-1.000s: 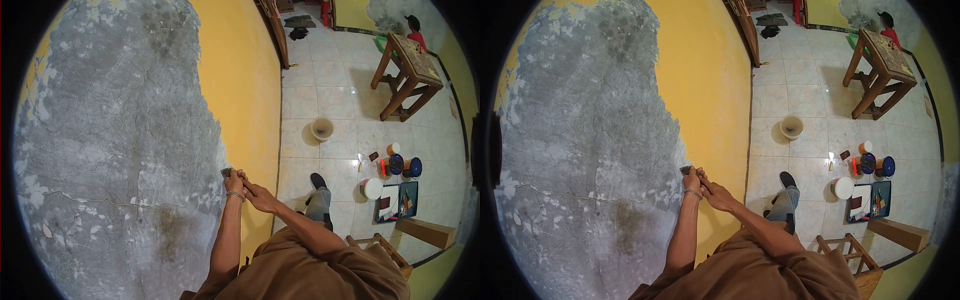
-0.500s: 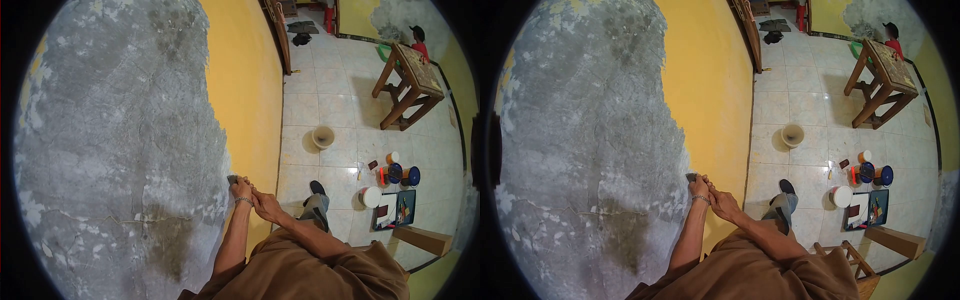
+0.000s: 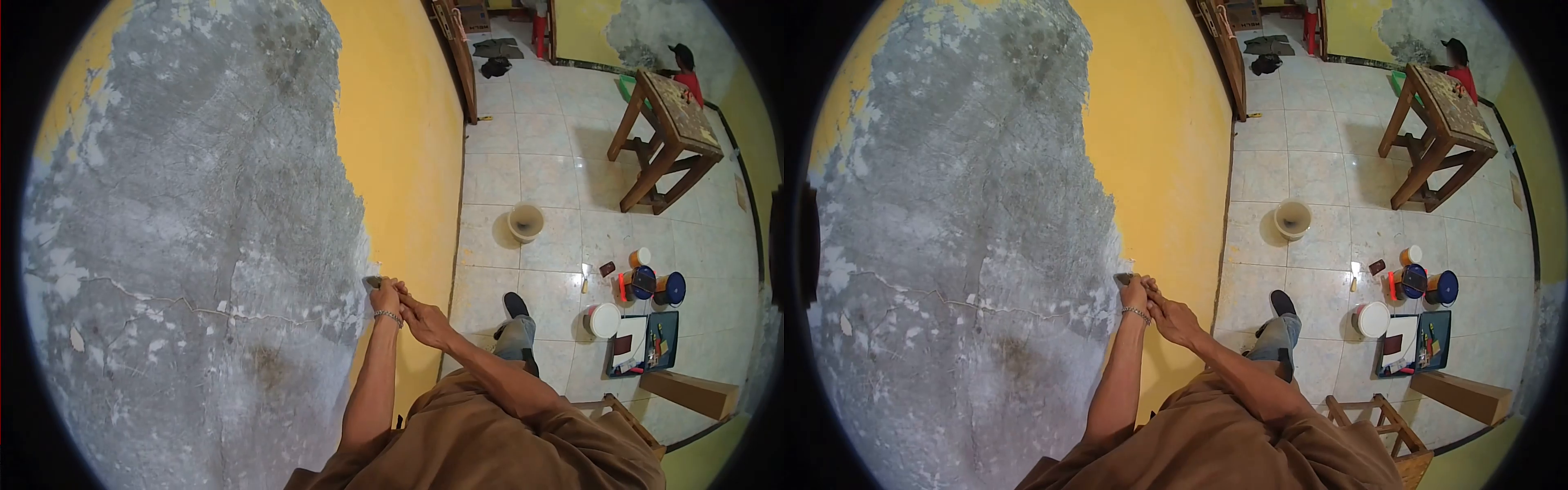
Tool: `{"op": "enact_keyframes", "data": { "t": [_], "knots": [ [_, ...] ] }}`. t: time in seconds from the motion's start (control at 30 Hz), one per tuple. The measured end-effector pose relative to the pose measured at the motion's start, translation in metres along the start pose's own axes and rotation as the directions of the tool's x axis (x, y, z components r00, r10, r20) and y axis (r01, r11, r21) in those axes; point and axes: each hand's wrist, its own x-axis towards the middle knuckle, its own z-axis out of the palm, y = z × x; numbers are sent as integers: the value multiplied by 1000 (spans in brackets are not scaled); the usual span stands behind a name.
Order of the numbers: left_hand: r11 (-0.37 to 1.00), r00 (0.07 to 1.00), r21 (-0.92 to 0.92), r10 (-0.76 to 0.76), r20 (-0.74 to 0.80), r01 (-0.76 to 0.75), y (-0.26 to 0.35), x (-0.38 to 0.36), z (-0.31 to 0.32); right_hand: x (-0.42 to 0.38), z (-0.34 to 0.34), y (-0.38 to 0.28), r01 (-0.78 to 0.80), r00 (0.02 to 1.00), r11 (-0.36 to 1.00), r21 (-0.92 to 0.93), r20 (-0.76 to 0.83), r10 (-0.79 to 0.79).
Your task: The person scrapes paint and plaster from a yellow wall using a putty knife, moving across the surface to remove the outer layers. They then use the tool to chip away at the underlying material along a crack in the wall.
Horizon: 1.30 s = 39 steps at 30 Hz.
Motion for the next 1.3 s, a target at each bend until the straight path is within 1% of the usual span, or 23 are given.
{"op": "enact_keyframes", "data": {
  "t": [0.03, 0.07, 0.1, 0.13, 0.17, 0.2, 0.27, 0.3, 0.37, 0.5, 0.57, 0.6, 0.67, 0.7, 0.77, 0.9, 0.97, 1.0, 1.07, 1.13, 1.2, 1.23, 1.3],
  "knots": [
    [1000, 999, -18, -3, 47, 4, -2, -6, -2, -4, 6, 10, 56, 998, 998, 20, -24, -55],
    [1000, 999, -18, 3, 53, -2, -2, -9, -2, -4, 11, 20, 112, 993, 993, 36, -50, -110],
    [999, 997, 2, -35, 75, 35, -5, -12, -4, -7, 11, 20, 115, 992, 993, 34, -51, -113],
    [997, 993, 24, -76, 92, 74, -7, -14, -6, -9, 12, 20, 71, 997, 993, 91, -30, -68],
    [991, 990, 93, -105, 91, 96, -7, -15, -9, -11, 14, 19, 25, 1000, 989, 148, -6, -25],
    [991, 991, 92, -103, 90, 95, -6, -18, -10, -13, 18, 18, 27, 1000, 989, 148, -4, -26],
    [971, 985, 189, -158, 66, 143, -6, -24, -7, -13, 22, 16, -21, 999, 975, 220, -40, 30],
    [971, 985, 190, -157, 68, 142, -6, -23, -6, -13, 18, 8, -20, 999, 975, 220, -42, 29],
    [936, 999, 352, -26, 26, 15, -9, -19, -6, -13, 7, -11, -257, 966, 929, 266, 110, 235],
    [949, 1000, 316, -8, -1, 8, -12, 12, -13, 6, 11, -15, -207, 978, 935, 287, 59, 199],
    [922, 998, 386, 13, -63, 12, -8, 25, -10, 14, 10, -21, -281, 959, 899, 337, 73, 273],
    [923, 998, 385, 14, -66, 13, -7, 31, -9, 19, 11, -19, -281, 959, 899, 336, 77, 272],
    [884, 999, 468, 15, -34, 3, -8, 42, -5, 31, 9, -9, -314, 949, 886, 340, 87, 303],
    [883, 999, 470, 13, -36, 6, -7, 43, -3, 33, 5, -12, -317, 948, 885, 341, 89, 305],
    [899, 998, 438, 26, -56, 1, -8, 43, -1, 37, -4, -17, -354, 933, 906, 232, 146, 328],
    [900, 998, 437, 13, -54, 12, -15, 60, -8, 45, 2, -11, -380, 921, 893, 242, 185, 342],
    [841, 995, 541, 65, -75, -14, -16, 57, 1, 44, 5, -1, -347, 938, 875, 338, 109, 330],
    [844, 996, 537, 62, -71, -14, -19, 52, 1, 38, 3, -4, -348, 937, 877, 333, 105, 332],
    [918, 994, 394, 84, -71, -50, -19, 47, 2, 32, -2, -14, -318, 948, 894, 315, 78, 309],
    [897, 995, 440, 76, -71, -37, -10, 38, -4, 28, 3, -19, -299, 954, 898, 322, 96, 283],
    [896, 998, 443, 9, -60, 18, -5, 39, -3, 29, 4, -21, -320, 947, 892, 319, 85, 309],
    [896, 998, 443, 8, -58, 19, -6, 44, -3, 31, 3, -20, -320, 947, 892, 319, 84, 310],
    [792, 991, 609, 45, -126, 42, -5, 62, 3, 40, -6, -22, -383, 923, 858, 341, 155, 351]
  ]
}}
